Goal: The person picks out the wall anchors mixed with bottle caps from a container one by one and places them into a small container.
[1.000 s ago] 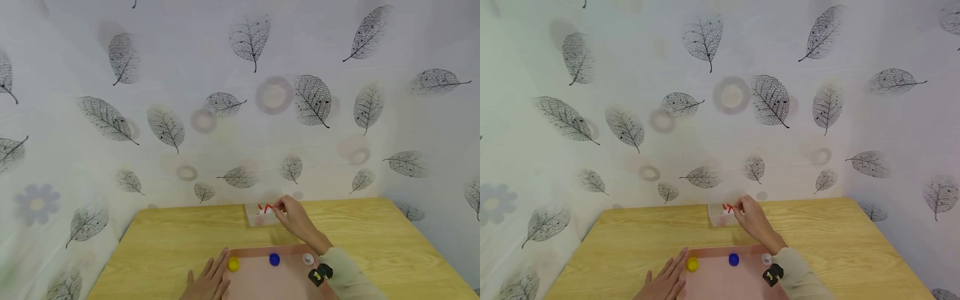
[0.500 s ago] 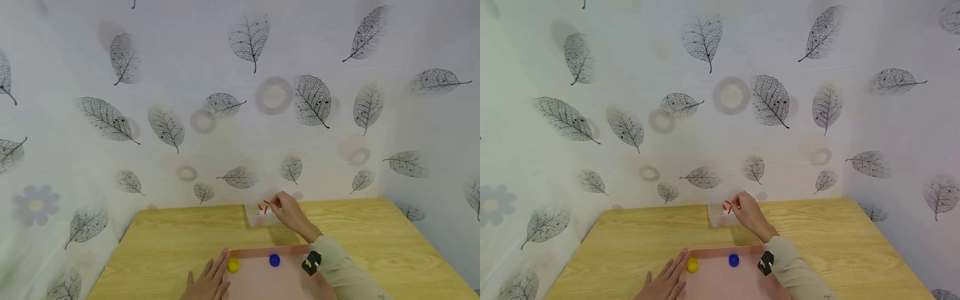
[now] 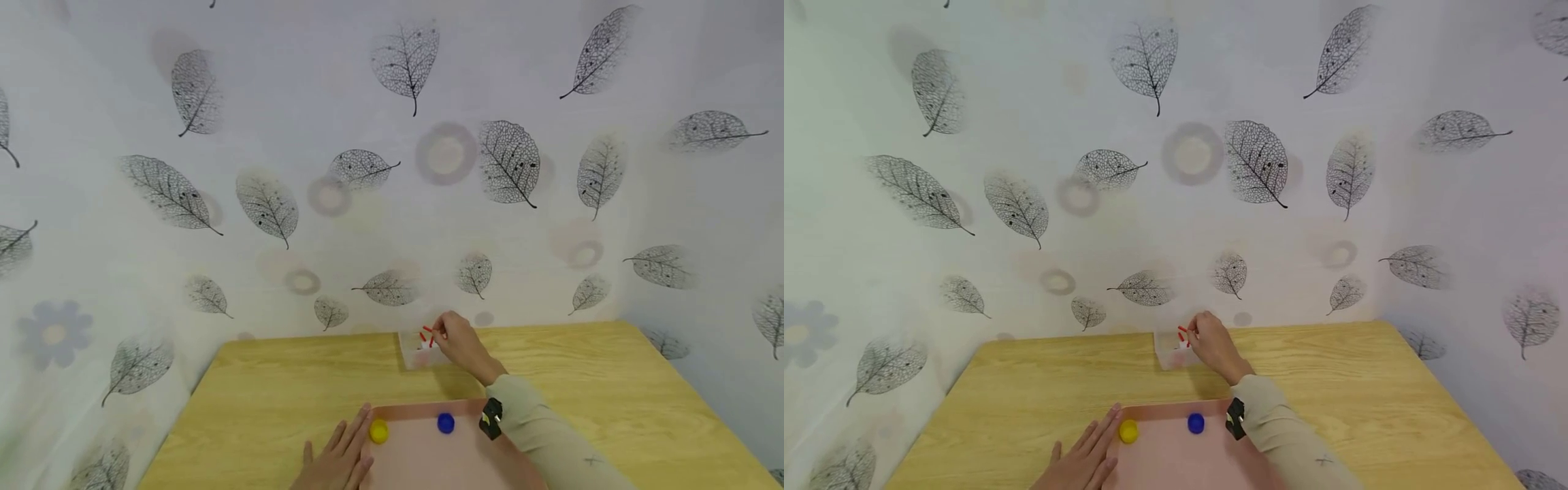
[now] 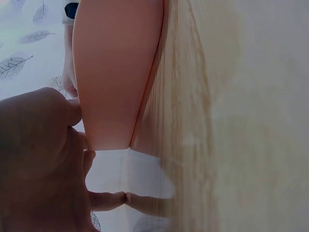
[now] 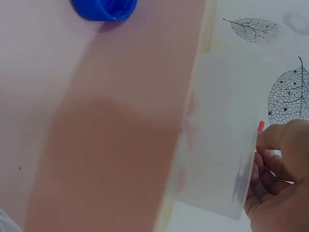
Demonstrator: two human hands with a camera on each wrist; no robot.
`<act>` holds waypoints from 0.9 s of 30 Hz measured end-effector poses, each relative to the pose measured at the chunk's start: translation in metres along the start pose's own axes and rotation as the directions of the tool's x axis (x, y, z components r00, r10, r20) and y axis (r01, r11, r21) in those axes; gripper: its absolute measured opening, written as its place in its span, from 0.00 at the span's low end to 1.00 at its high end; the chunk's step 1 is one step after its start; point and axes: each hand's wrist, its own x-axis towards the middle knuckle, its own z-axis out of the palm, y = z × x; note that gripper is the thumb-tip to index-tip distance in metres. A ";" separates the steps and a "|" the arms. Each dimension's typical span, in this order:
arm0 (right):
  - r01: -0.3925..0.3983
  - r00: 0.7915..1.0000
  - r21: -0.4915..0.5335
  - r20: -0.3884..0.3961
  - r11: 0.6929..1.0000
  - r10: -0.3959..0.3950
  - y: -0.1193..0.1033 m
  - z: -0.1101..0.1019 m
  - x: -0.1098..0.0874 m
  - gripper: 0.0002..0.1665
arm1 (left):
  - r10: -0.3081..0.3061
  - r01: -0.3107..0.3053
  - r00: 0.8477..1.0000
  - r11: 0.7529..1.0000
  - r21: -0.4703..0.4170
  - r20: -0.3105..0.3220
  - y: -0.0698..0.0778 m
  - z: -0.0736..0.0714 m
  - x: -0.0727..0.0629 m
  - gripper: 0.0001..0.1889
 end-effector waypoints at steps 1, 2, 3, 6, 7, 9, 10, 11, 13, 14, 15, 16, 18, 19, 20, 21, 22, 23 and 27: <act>-0.007 1.000 0.000 0.003 1.000 0.007 0.001 0.003 0.000 0.05 | -0.003 0.003 1.000 1.000 0.001 0.001 0.000 -0.001 -0.001 0.34; -0.011 1.000 -0.003 0.003 1.000 0.011 0.001 0.005 0.000 0.05 | -0.007 0.007 1.000 1.000 0.002 0.003 0.000 -0.001 -0.001 0.34; -0.015 1.000 -0.008 0.006 1.000 0.015 0.002 0.007 0.000 0.05 | -0.010 0.010 1.000 1.000 0.003 0.005 0.000 -0.001 -0.002 0.34; -0.010 1.000 -0.022 -0.003 1.000 0.010 0.003 0.012 -0.002 0.07 | -0.020 0.020 1.000 1.000 -0.001 0.010 0.001 -0.002 -0.005 0.34; -0.005 1.000 -0.028 -0.008 1.000 0.005 0.003 0.013 -0.002 0.07 | -0.023 0.023 1.000 1.000 -0.001 0.012 0.001 -0.002 -0.005 0.34; 0.006 1.000 -0.038 -0.011 0.999 -0.006 0.003 0.014 -0.002 0.07 | -0.025 0.025 1.000 1.000 0.002 0.010 0.001 -0.001 -0.006 0.34; 0.011 1.000 -0.041 -0.013 0.999 -0.011 0.003 0.014 -0.002 0.07 | -0.024 0.024 1.000 1.000 0.003 0.007 0.000 -0.001 -0.007 0.34; 0.015 1.000 -0.043 -0.014 0.999 -0.016 0.003 0.015 -0.001 0.07 | -0.025 0.025 1.000 1.000 0.006 0.004 0.000 -0.001 -0.007 0.34; 0.014 1.000 -0.048 -0.009 0.999 -0.015 0.002 0.015 0.000 0.06 | -0.021 0.021 1.000 1.000 0.011 -0.004 0.000 -0.002 -0.007 0.34; 0.013 1.000 -0.052 -0.010 0.999 -0.014 0.002 0.015 0.000 0.06 | -0.019 0.019 1.000 1.000 0.011 -0.008 0.000 -0.002 -0.008 0.34; 0.010 1.000 -0.051 -0.011 0.999 -0.011 0.002 0.015 0.001 0.06 | -0.018 0.019 1.000 1.000 0.011 -0.010 0.000 -0.002 -0.008 0.34; 0.007 1.000 -0.051 -0.010 0.999 -0.008 0.002 0.015 0.001 0.06 | -0.019 0.019 1.000 1.000 0.012 -0.011 0.000 -0.002 -0.008 0.34; 0.004 1.000 -0.053 -0.011 0.999 -0.004 0.002 0.014 0.000 0.06 | -0.018 0.018 1.000 1.000 0.013 -0.011 0.000 -0.002 -0.007 0.34; 0.002 1.000 -0.051 -0.012 0.999 -0.003 0.002 0.014 0.000 0.06 | -0.018 0.019 1.000 1.000 0.014 -0.012 0.000 -0.002 -0.008 0.34; 0.003 1.000 -0.049 -0.013 0.999 -0.003 0.002 0.014 0.000 0.06 | -0.020 0.020 1.000 1.000 0.013 -0.013 0.000 -0.001 -0.007 0.34; 0.009 1.000 -0.046 -0.017 0.999 -0.010 0.001 0.014 -0.001 0.06 | -0.021 0.021 1.000 1.000 0.014 -0.013 0.001 -0.001 -0.008 0.34; 0.014 1.000 -0.047 -0.017 0.999 -0.015 0.002 0.014 -0.001 0.06 | -0.023 0.023 1.000 1.000 0.017 -0.013 0.001 0.000 -0.008 0.34; 0.019 1.000 -0.048 -0.017 0.999 -0.020 0.002 0.014 -0.002 0.06 | -0.024 0.024 1.000 1.000 0.019 -0.012 0.001 0.000 -0.008 0.34; 0.029 0.999 -0.035 -0.015 0.999 -0.029 0.004 0.014 -0.002 0.05 | -0.030 0.030 1.000 0.999 0.023 -0.002 0.002 0.001 -0.008 0.34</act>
